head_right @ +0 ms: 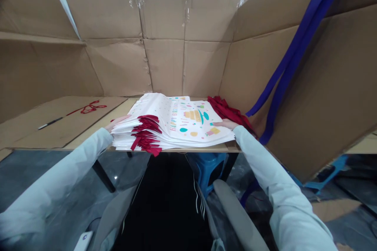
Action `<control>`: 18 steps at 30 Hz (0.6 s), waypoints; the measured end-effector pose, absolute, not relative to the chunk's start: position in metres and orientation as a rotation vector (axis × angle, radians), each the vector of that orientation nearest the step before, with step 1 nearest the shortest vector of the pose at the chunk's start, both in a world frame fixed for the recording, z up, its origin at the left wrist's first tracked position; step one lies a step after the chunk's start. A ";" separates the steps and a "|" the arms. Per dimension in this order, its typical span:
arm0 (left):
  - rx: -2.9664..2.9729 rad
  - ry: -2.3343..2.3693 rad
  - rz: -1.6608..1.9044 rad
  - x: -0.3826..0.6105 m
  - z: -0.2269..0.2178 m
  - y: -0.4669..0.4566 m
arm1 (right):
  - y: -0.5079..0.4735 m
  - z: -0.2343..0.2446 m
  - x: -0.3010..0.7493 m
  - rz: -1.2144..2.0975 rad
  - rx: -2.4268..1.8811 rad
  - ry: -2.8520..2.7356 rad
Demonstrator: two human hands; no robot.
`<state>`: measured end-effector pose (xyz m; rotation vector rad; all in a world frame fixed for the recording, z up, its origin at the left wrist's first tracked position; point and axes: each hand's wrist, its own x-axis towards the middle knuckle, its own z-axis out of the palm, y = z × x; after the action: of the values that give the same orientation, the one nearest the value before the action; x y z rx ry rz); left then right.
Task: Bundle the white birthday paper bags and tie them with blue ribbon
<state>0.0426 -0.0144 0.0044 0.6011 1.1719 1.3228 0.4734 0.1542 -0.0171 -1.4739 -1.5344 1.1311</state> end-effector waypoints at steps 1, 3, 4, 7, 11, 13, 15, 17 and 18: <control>0.604 1.202 1.315 0.041 0.007 -0.012 | 0.153 -0.020 0.472 1.153 -1.488 -1.543; 0.604 1.256 1.272 0.034 0.011 -0.006 | 0.153 -0.025 0.470 1.189 -1.514 -1.557; 0.600 1.274 1.251 0.029 0.012 -0.003 | 0.153 -0.028 0.469 1.207 -1.521 -1.561; 0.584 1.292 1.212 0.018 0.016 0.004 | 0.160 -0.038 0.467 1.317 -1.526 -1.546; 0.581 1.281 1.213 0.019 0.014 0.001 | 0.170 -0.045 0.468 1.460 -1.546 -1.516; 0.597 1.272 1.235 0.022 0.010 -0.003 | 0.169 -0.046 0.469 1.480 -1.553 -1.518; 0.639 1.290 1.225 0.019 0.007 -0.005 | 0.162 -0.047 0.473 1.456 -1.513 -1.502; 0.703 1.425 1.165 0.012 0.009 -0.005 | 0.150 -0.050 0.478 1.393 -1.448 -1.435; 0.747 1.564 1.136 0.008 0.013 -0.004 | 0.143 -0.052 0.481 1.381 -1.409 -1.384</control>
<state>0.0083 -0.0043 0.0128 0.7466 1.5640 1.1362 0.4814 0.1433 -0.0520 -1.4088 -1.3836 1.3812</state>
